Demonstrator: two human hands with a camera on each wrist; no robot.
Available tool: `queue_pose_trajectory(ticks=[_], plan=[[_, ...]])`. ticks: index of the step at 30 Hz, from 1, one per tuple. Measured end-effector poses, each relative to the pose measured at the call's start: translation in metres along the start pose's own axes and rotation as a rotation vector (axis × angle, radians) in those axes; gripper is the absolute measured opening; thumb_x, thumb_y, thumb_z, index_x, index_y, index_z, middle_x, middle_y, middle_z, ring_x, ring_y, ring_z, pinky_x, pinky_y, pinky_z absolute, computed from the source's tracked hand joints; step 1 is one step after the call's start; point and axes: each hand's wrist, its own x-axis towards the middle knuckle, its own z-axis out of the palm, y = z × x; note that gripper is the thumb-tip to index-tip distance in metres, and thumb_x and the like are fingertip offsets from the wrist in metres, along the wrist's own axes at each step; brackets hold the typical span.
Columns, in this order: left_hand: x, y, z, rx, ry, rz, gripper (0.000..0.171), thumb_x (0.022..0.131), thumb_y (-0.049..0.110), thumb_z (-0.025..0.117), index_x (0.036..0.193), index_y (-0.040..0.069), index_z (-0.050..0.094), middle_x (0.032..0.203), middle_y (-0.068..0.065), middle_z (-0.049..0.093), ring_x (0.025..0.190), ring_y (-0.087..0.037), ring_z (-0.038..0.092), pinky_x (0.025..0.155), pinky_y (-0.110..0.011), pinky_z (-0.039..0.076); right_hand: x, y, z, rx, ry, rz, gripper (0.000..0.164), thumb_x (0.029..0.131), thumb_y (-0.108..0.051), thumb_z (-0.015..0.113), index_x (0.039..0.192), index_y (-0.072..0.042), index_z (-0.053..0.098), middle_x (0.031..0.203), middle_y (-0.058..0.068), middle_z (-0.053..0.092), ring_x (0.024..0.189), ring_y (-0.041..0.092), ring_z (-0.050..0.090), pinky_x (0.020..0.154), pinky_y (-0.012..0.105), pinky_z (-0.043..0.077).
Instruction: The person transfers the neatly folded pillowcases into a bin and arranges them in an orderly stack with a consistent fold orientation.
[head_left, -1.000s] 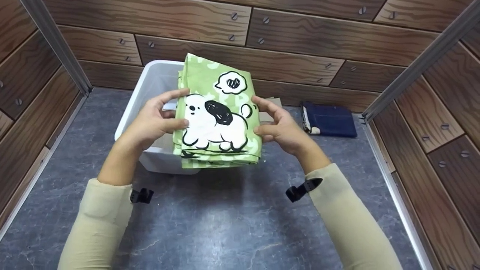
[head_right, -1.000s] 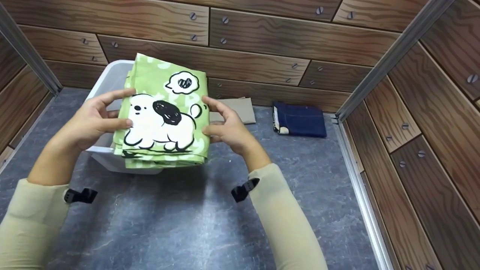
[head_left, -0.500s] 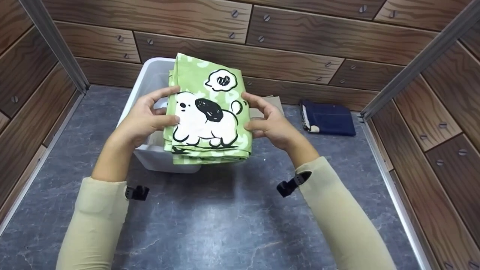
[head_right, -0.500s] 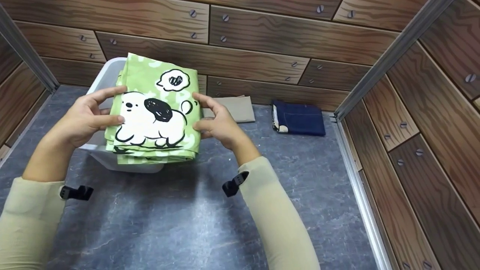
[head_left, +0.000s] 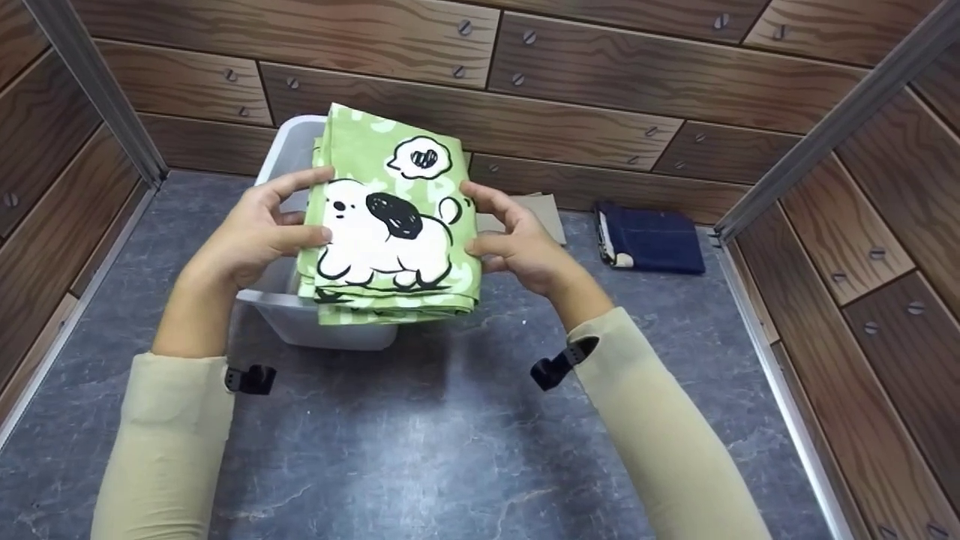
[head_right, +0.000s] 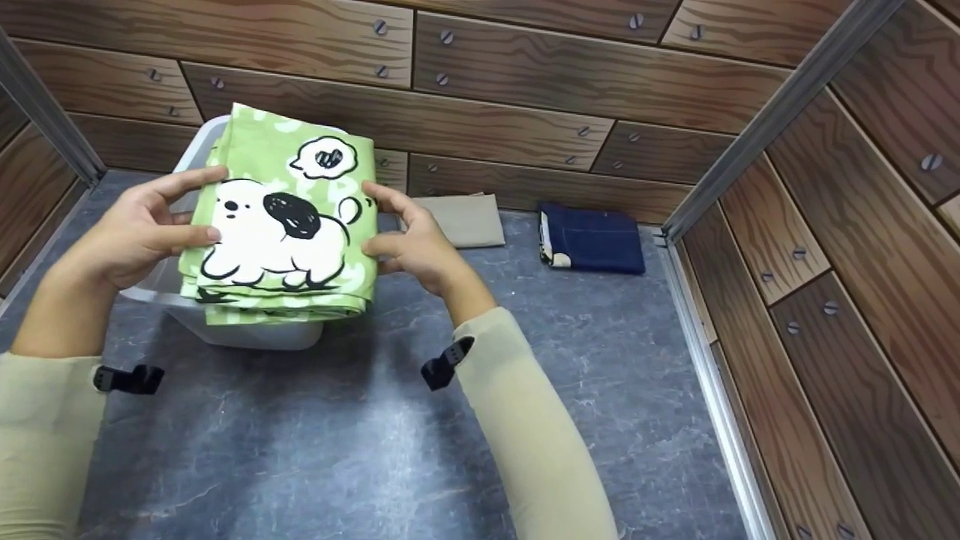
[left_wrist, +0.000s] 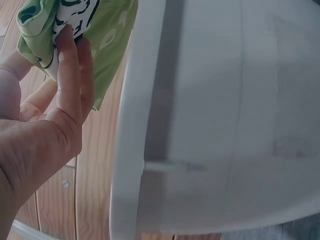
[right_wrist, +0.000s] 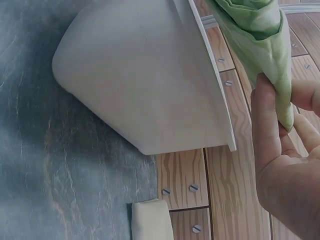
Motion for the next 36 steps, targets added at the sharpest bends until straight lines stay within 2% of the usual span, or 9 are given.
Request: queue_pose_trajectory(ticks=[9, 16, 21, 29, 36], plan=[[-0.003, 0.003, -0.016, -0.020, 0.023, -0.003, 0.077, 0.084, -0.017, 0.064, 0.152, 0.010, 0.041, 0.141, -0.013, 0.042, 0.103, -0.021, 0.068, 0.075, -0.037, 0.062, 0.012, -0.002, 0.013, -0.014, -0.007, -0.004, 0.077, 0.082, 0.009, 0.066, 0.150, -0.021, 0.044, 0.139, 0.011, 0.041, 0.095, 0.032, 0.069, 0.070, 0.046, 0.062], [-0.002, 0.003, -0.021, 0.015, 0.040, 0.009, 0.075, 0.084, -0.017, 0.062, 0.151, 0.010, 0.041, 0.146, -0.009, 0.036, 0.104, -0.020, 0.067, 0.074, -0.036, 0.062, 0.018, -0.002, 0.019, -0.021, 0.012, 0.009, 0.077, 0.081, 0.011, 0.064, 0.149, -0.021, 0.045, 0.139, 0.011, 0.040, 0.094, 0.031, 0.068, 0.073, 0.048, 0.061], [-0.002, 0.001, -0.025, 0.010, 0.069, 0.004, 0.074, 0.083, -0.017, 0.061, 0.150, 0.009, 0.043, 0.144, -0.009, 0.037, 0.100, -0.019, 0.067, 0.073, -0.034, 0.062, 0.023, 0.002, 0.024, -0.018, 0.024, 0.026, 0.078, 0.081, 0.011, 0.065, 0.149, -0.021, 0.046, 0.138, 0.011, 0.042, 0.092, 0.029, 0.067, 0.074, 0.049, 0.061], [-0.002, 0.002, -0.032, 0.057, 0.114, -0.020, 0.076, 0.082, -0.018, 0.058, 0.150, 0.011, 0.044, 0.142, -0.013, 0.039, 0.098, -0.020, 0.068, 0.073, -0.036, 0.062, 0.032, 0.006, 0.031, -0.020, 0.035, 0.045, 0.078, 0.081, 0.012, 0.066, 0.149, -0.021, 0.046, 0.141, 0.010, 0.042, 0.107, 0.035, 0.062, 0.077, 0.051, 0.060], [0.002, -0.001, -0.037, 0.080, 0.133, -0.012, 0.075, 0.081, -0.018, 0.057, 0.150, 0.010, 0.044, 0.144, -0.010, 0.037, 0.097, -0.017, 0.067, 0.073, -0.032, 0.061, 0.038, 0.009, 0.036, -0.014, 0.049, 0.057, 0.079, 0.080, 0.013, 0.065, 0.149, -0.020, 0.046, 0.140, 0.010, 0.042, 0.110, 0.036, 0.060, 0.078, 0.051, 0.060]])
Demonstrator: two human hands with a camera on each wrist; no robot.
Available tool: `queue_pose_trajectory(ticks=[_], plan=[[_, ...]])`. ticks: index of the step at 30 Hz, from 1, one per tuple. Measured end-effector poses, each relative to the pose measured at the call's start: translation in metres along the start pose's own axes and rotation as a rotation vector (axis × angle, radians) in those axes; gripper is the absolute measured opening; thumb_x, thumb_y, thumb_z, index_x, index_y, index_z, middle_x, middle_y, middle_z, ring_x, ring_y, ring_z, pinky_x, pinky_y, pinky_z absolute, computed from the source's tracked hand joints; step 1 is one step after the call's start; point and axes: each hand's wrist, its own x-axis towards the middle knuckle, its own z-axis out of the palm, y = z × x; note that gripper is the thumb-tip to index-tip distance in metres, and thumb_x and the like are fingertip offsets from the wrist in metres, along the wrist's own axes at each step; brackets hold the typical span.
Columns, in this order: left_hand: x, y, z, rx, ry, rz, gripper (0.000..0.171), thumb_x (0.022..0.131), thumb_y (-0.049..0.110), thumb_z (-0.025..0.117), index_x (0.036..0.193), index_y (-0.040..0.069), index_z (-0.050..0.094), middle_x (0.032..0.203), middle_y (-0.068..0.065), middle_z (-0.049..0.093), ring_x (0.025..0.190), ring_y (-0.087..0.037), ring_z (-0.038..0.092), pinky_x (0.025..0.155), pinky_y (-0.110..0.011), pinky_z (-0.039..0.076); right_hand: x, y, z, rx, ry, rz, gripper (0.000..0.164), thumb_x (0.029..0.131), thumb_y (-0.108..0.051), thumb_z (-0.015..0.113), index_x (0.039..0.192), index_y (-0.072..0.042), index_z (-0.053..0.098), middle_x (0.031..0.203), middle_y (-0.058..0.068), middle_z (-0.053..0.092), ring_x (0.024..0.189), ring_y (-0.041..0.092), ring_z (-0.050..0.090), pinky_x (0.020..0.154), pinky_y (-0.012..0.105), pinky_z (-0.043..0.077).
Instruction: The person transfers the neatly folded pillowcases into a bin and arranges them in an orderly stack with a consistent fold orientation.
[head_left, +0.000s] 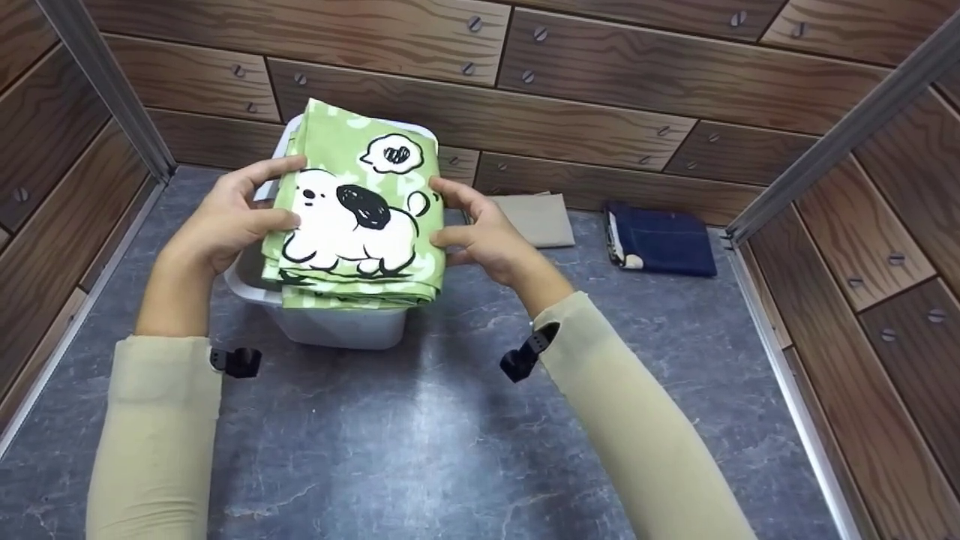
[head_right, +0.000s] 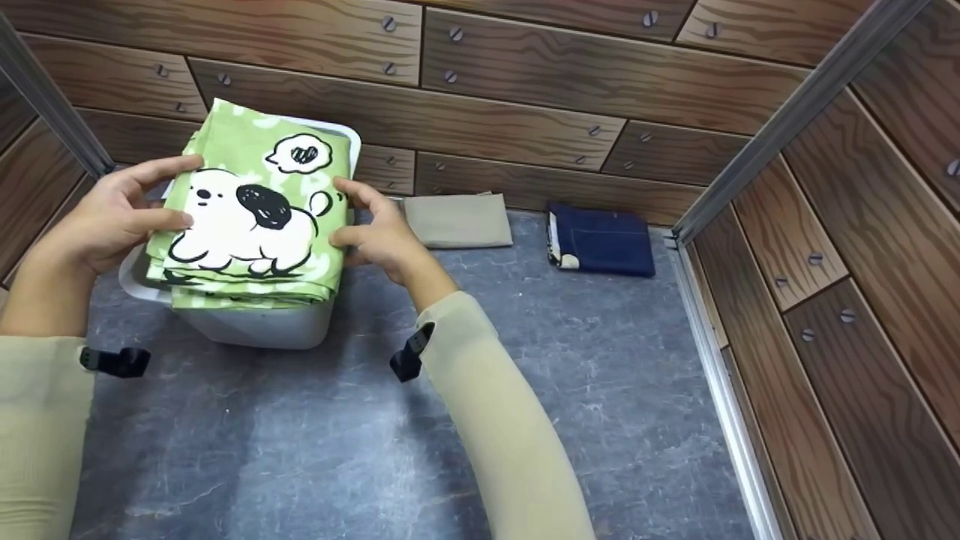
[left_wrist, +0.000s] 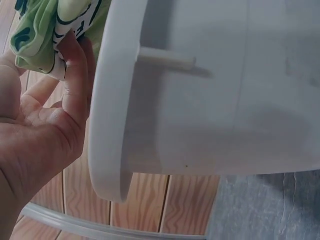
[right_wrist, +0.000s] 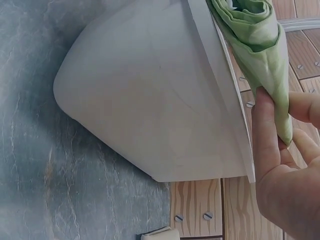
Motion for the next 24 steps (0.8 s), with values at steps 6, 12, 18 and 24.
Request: queue_pose_trajectory(ticks=[6, 12, 18, 24], plan=[[0.003, -0.003, -0.003, 0.031, 0.007, -0.011, 0.075, 0.081, -0.017, 0.057, 0.150, 0.010, 0.043, 0.143, -0.009, 0.039, 0.094, -0.015, 0.067, 0.072, -0.031, 0.061, 0.005, 0.003, 0.002, -0.014, 0.000, 0.013, 0.078, 0.080, 0.013, 0.065, 0.148, -0.020, 0.047, 0.139, 0.010, 0.042, 0.109, 0.032, 0.059, 0.078, 0.051, 0.060], [0.006, -0.002, -0.006, 0.063, 0.017, -0.032, 0.075, 0.082, -0.015, 0.058, 0.150, 0.012, 0.044, 0.136, -0.011, 0.045, 0.091, -0.015, 0.068, 0.072, -0.031, 0.061, 0.010, 0.003, 0.003, -0.009, 0.001, 0.024, 0.077, 0.082, 0.014, 0.064, 0.149, -0.020, 0.046, 0.139, 0.010, 0.043, 0.108, 0.032, 0.059, 0.079, 0.050, 0.060], [0.012, 0.000, -0.007, 0.105, 0.038, -0.034, 0.074, 0.082, -0.015, 0.057, 0.150, 0.011, 0.044, 0.132, -0.010, 0.049, 0.087, -0.014, 0.068, 0.070, -0.030, 0.061, 0.015, 0.001, 0.006, -0.008, 0.022, 0.033, 0.077, 0.081, 0.014, 0.064, 0.148, -0.020, 0.047, 0.140, 0.009, 0.043, 0.112, 0.031, 0.058, 0.079, 0.050, 0.060], [0.014, 0.004, -0.007, 0.217, 0.069, -0.040, 0.075, 0.083, -0.013, 0.055, 0.151, 0.015, 0.043, 0.125, -0.011, 0.054, 0.084, -0.012, 0.068, 0.070, -0.029, 0.061, 0.017, -0.002, 0.010, -0.005, 0.032, 0.033, 0.077, 0.082, 0.014, 0.064, 0.148, -0.021, 0.048, 0.140, 0.009, 0.043, 0.110, 0.032, 0.060, 0.079, 0.049, 0.060]])
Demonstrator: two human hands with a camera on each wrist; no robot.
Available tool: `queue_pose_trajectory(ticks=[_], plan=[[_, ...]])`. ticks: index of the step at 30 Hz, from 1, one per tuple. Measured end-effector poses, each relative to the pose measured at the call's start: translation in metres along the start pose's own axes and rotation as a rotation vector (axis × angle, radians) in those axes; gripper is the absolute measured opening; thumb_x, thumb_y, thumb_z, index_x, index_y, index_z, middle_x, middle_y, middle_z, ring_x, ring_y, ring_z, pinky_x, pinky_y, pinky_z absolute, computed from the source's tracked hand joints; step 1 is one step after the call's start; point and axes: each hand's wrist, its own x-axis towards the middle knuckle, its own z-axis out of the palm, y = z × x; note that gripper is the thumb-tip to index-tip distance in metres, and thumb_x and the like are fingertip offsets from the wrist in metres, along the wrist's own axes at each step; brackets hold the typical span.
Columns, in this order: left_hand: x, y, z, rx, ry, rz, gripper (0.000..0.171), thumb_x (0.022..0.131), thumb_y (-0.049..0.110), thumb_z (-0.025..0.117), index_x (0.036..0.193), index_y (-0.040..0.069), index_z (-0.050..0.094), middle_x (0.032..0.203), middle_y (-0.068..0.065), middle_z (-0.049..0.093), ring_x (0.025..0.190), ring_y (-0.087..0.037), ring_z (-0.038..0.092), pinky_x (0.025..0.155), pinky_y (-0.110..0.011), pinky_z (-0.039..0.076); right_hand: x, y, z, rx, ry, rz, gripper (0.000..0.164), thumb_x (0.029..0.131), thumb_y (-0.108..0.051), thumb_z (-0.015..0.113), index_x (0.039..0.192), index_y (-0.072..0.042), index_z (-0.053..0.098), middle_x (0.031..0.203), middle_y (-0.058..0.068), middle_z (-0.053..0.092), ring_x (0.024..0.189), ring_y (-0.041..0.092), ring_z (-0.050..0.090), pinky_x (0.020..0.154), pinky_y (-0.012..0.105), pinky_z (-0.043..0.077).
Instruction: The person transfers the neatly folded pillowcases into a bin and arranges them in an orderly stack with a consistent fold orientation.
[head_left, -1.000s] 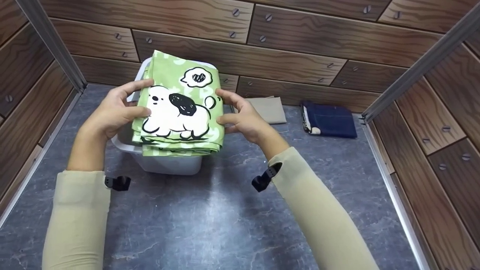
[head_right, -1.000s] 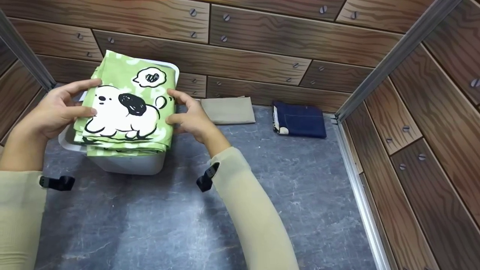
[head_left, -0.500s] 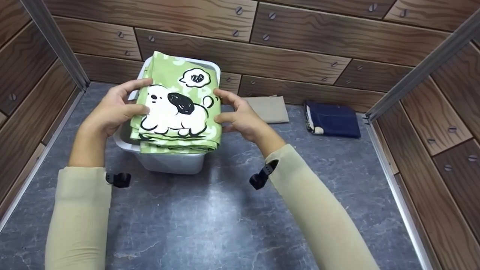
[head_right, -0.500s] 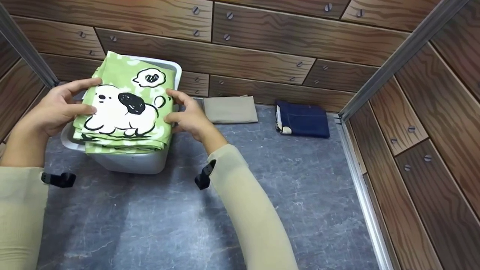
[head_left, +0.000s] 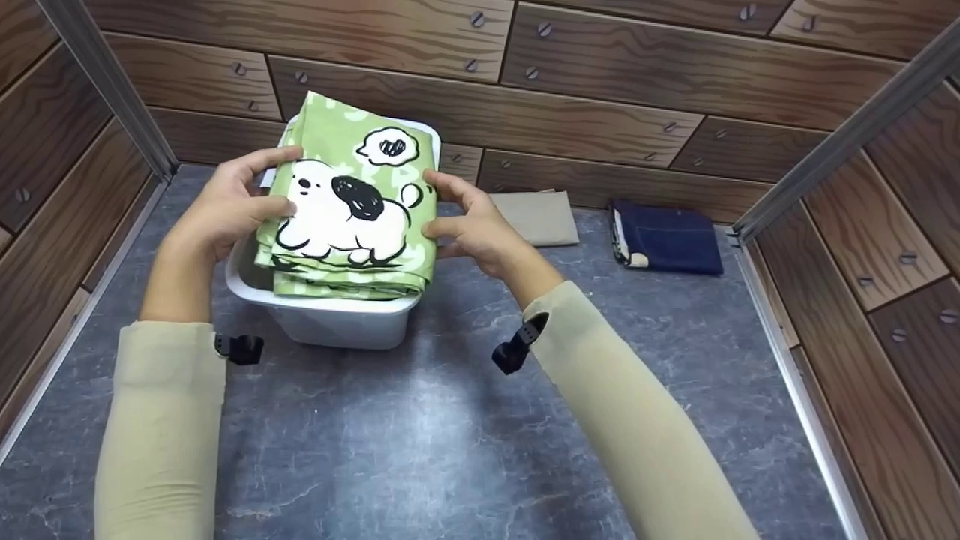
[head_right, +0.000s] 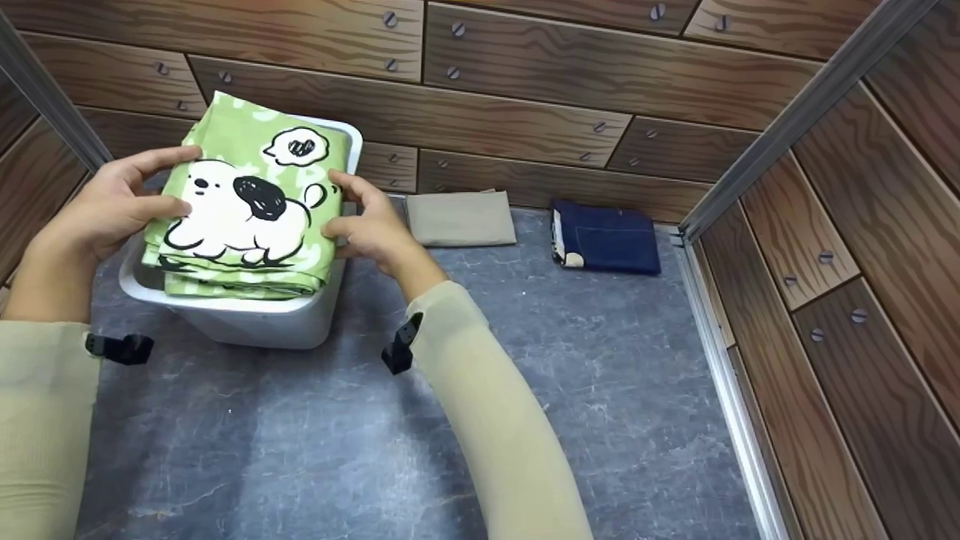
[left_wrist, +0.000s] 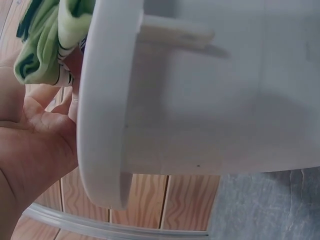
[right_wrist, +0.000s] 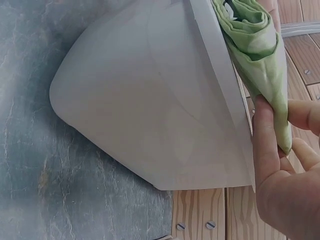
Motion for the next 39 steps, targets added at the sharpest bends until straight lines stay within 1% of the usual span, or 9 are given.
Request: queue_pose_trajectory(ticks=[6, 10, 12, 17, 22, 26, 30, 34, 39], plan=[[0.000, 0.000, -0.001, 0.062, 0.024, -0.005, 0.076, 0.083, -0.012, 0.053, 0.152, 0.017, 0.042, 0.130, -0.013, 0.051, 0.090, -0.011, 0.064, 0.072, -0.027, 0.060, 0.003, 0.000, 0.003, 0.000, 0.009, -0.008, 0.077, 0.081, 0.015, 0.064, 0.148, -0.020, 0.047, 0.141, 0.009, 0.043, 0.111, 0.033, 0.060, 0.078, 0.049, 0.061], [0.001, 0.001, -0.001, 0.097, 0.042, 0.007, 0.075, 0.082, -0.011, 0.053, 0.152, 0.017, 0.043, 0.129, -0.015, 0.052, 0.089, -0.012, 0.063, 0.071, -0.026, 0.059, 0.004, 0.000, 0.006, -0.011, 0.018, -0.014, 0.078, 0.081, 0.016, 0.064, 0.148, -0.019, 0.047, 0.141, 0.009, 0.042, 0.112, 0.033, 0.059, 0.077, 0.049, 0.061], [0.001, 0.001, 0.000, 0.117, 0.050, 0.013, 0.075, 0.082, -0.010, 0.053, 0.151, 0.017, 0.043, 0.126, -0.015, 0.053, 0.088, -0.013, 0.063, 0.069, -0.026, 0.059, 0.004, -0.002, 0.008, -0.020, 0.021, -0.013, 0.078, 0.081, 0.016, 0.063, 0.149, -0.019, 0.046, 0.141, 0.009, 0.041, 0.109, 0.034, 0.060, 0.076, 0.048, 0.061], [0.000, 0.005, 0.001, 0.188, 0.052, 0.028, 0.077, 0.081, -0.009, 0.053, 0.152, 0.018, 0.042, 0.122, -0.018, 0.057, 0.088, -0.015, 0.061, 0.069, -0.026, 0.058, 0.005, -0.007, 0.011, -0.068, 0.025, -0.010, 0.078, 0.082, 0.019, 0.061, 0.149, -0.018, 0.046, 0.141, 0.010, 0.041, 0.103, 0.035, 0.063, 0.073, 0.047, 0.062], [-0.001, 0.008, -0.001, 0.237, 0.051, 0.049, 0.077, 0.081, -0.008, 0.054, 0.153, 0.018, 0.041, 0.121, -0.023, 0.059, 0.089, -0.017, 0.062, 0.068, -0.026, 0.059, 0.007, -0.010, 0.015, -0.128, 0.031, -0.014, 0.077, 0.082, 0.019, 0.060, 0.148, -0.016, 0.046, 0.139, 0.011, 0.041, 0.102, 0.034, 0.063, 0.070, 0.046, 0.062], [-0.001, 0.009, -0.001, 0.276, 0.059, 0.065, 0.076, 0.081, -0.007, 0.054, 0.152, 0.015, 0.042, 0.129, -0.020, 0.055, 0.094, -0.018, 0.061, 0.070, -0.023, 0.057, 0.008, -0.010, 0.018, -0.135, 0.038, -0.015, 0.078, 0.080, 0.020, 0.060, 0.149, -0.015, 0.045, 0.139, 0.012, 0.041, 0.104, 0.035, 0.062, 0.070, 0.046, 0.062], [-0.002, 0.009, 0.000, 0.362, 0.074, 0.086, 0.074, 0.081, -0.006, 0.056, 0.151, 0.013, 0.044, 0.142, -0.014, 0.047, 0.104, -0.024, 0.058, 0.075, -0.021, 0.053, 0.008, -0.011, 0.021, -0.134, 0.034, -0.011, 0.079, 0.080, 0.020, 0.060, 0.149, -0.014, 0.045, 0.141, 0.012, 0.041, 0.107, 0.035, 0.061, 0.070, 0.046, 0.062], [-0.001, 0.010, 0.002, 0.451, 0.074, 0.109, 0.072, 0.081, -0.003, 0.057, 0.150, 0.013, 0.045, 0.150, -0.012, 0.042, 0.109, -0.031, 0.057, 0.080, -0.028, 0.051, 0.008, -0.012, 0.021, -0.146, 0.040, -0.007, 0.079, 0.079, 0.020, 0.061, 0.149, -0.013, 0.045, 0.141, 0.012, 0.041, 0.106, 0.035, 0.061, 0.070, 0.046, 0.062], [0.001, 0.008, 0.002, 0.496, 0.072, 0.125, 0.072, 0.081, -0.003, 0.058, 0.150, 0.011, 0.045, 0.152, -0.014, 0.041, 0.109, -0.038, 0.057, 0.089, -0.044, 0.050, 0.009, -0.012, 0.022, -0.161, 0.057, -0.009, 0.078, 0.079, 0.020, 0.062, 0.148, -0.012, 0.046, 0.139, 0.012, 0.042, 0.105, 0.034, 0.062, 0.069, 0.045, 0.062]])
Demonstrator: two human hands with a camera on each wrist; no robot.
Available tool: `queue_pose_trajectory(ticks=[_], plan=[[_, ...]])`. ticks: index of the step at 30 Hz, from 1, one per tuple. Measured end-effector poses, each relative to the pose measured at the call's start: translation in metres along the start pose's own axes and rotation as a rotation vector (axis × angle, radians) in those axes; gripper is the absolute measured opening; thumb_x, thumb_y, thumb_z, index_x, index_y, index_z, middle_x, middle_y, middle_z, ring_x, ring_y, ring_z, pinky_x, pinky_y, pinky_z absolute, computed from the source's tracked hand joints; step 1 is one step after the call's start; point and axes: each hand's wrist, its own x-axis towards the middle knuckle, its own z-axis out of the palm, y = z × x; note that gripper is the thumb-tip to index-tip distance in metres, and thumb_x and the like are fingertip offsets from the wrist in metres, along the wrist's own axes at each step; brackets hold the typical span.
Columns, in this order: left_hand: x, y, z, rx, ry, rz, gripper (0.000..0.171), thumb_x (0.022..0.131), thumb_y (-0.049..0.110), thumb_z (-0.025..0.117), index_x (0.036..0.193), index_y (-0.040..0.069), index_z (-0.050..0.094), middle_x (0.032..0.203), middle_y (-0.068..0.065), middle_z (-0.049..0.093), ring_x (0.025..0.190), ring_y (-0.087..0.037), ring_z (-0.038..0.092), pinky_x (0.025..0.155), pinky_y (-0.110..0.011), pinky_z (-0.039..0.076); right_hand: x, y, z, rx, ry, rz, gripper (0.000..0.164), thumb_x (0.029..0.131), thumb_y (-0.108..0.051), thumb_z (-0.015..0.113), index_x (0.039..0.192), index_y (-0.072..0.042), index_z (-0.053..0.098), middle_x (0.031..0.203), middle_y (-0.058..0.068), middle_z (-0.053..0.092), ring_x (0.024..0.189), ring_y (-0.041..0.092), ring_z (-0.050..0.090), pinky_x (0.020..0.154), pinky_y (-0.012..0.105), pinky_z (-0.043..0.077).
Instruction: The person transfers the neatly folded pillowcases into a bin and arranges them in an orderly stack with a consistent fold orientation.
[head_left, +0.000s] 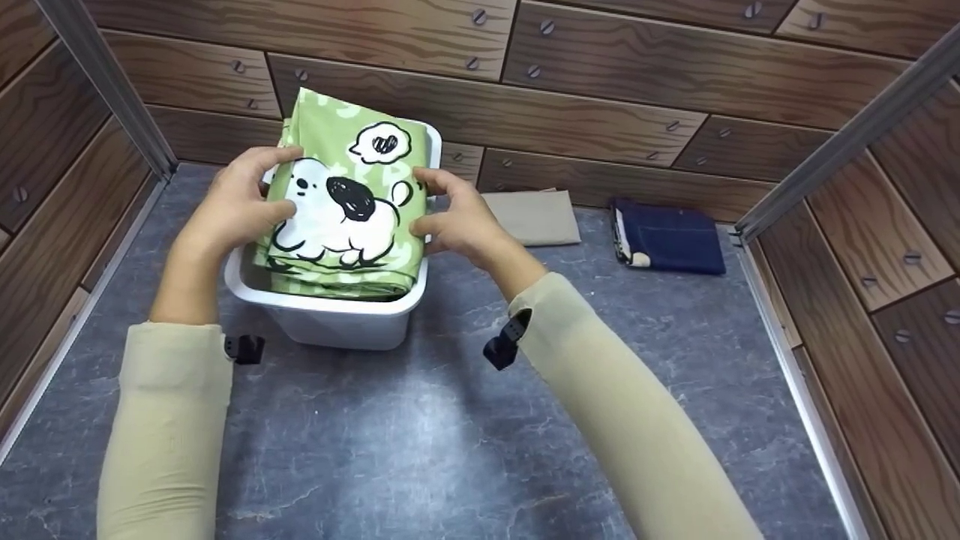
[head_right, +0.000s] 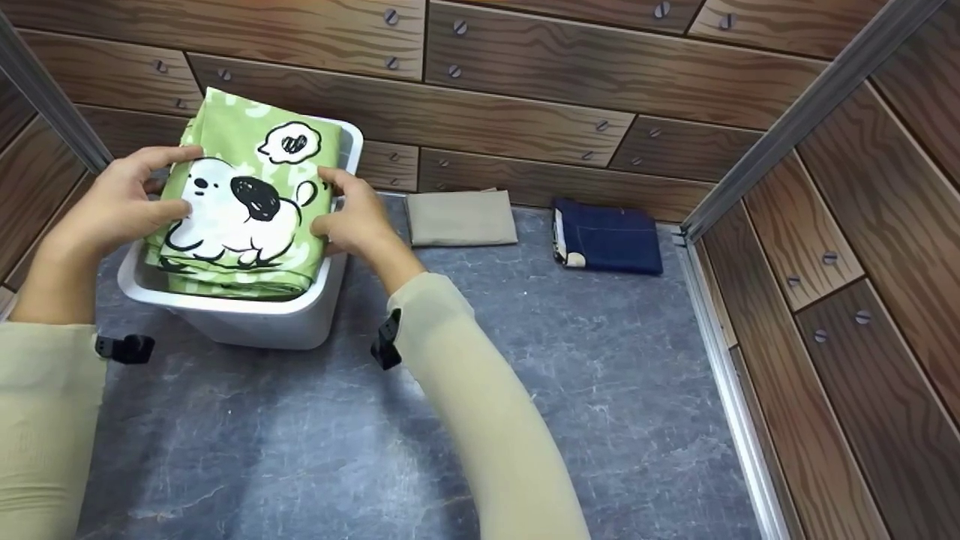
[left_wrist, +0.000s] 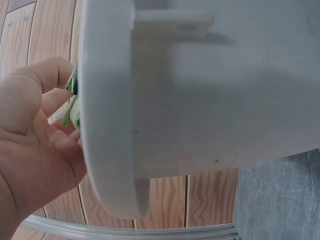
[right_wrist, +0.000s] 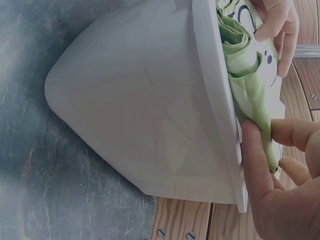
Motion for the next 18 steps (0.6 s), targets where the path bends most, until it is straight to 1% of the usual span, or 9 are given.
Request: queue_pose_trajectory(ticks=[2, 4, 9, 14, 18], plan=[[0.0016, -0.0003, 0.0004, 0.006, -0.004, 0.000, 0.072, 0.080, -0.004, 0.058, 0.150, 0.010, 0.045, 0.152, -0.016, 0.040, 0.110, -0.040, 0.056, 0.094, -0.050, 0.048, 0.0011, 0.0000, -0.0002, -0.004, 0.006, 0.002, 0.077, 0.079, 0.019, 0.063, 0.148, -0.012, 0.046, 0.139, 0.012, 0.043, 0.105, 0.034, 0.062, 0.068, 0.045, 0.062], [0.0027, -0.0006, 0.0010, 0.015, -0.010, -0.002, 0.072, 0.080, -0.004, 0.058, 0.150, 0.009, 0.045, 0.153, -0.017, 0.039, 0.115, -0.040, 0.053, 0.100, -0.053, 0.044, 0.0018, -0.0002, 0.0000, -0.010, 0.009, 0.006, 0.078, 0.079, 0.019, 0.063, 0.148, -0.012, 0.046, 0.139, 0.012, 0.043, 0.104, 0.034, 0.062, 0.068, 0.045, 0.062], [0.0056, -0.0014, 0.0029, 0.030, -0.018, -0.004, 0.072, 0.079, -0.004, 0.059, 0.149, 0.007, 0.046, 0.153, -0.020, 0.039, 0.126, -0.038, 0.044, 0.109, -0.056, 0.035, 0.0022, -0.0017, 0.0009, -0.018, 0.011, 0.013, 0.078, 0.078, 0.020, 0.063, 0.148, -0.012, 0.046, 0.138, 0.012, 0.044, 0.103, 0.034, 0.063, 0.067, 0.045, 0.062], [0.0080, -0.0024, 0.0037, 0.052, -0.024, 0.003, 0.073, 0.077, -0.005, 0.059, 0.148, 0.005, 0.047, 0.152, -0.022, 0.039, 0.134, -0.040, 0.038, 0.113, -0.057, 0.032, 0.0018, -0.0039, 0.0012, -0.016, 0.007, 0.018, 0.079, 0.078, 0.020, 0.063, 0.148, -0.012, 0.046, 0.137, 0.013, 0.044, 0.104, 0.034, 0.062, 0.067, 0.045, 0.062], [0.0085, -0.0032, 0.0033, 0.058, -0.027, 0.004, 0.073, 0.077, -0.005, 0.059, 0.148, 0.006, 0.047, 0.152, -0.022, 0.039, 0.135, -0.041, 0.037, 0.113, -0.058, 0.031, 0.0020, -0.0049, 0.0012, -0.028, 0.011, 0.018, 0.079, 0.078, 0.019, 0.064, 0.148, -0.012, 0.047, 0.138, 0.013, 0.045, 0.103, 0.033, 0.063, 0.067, 0.044, 0.062]])
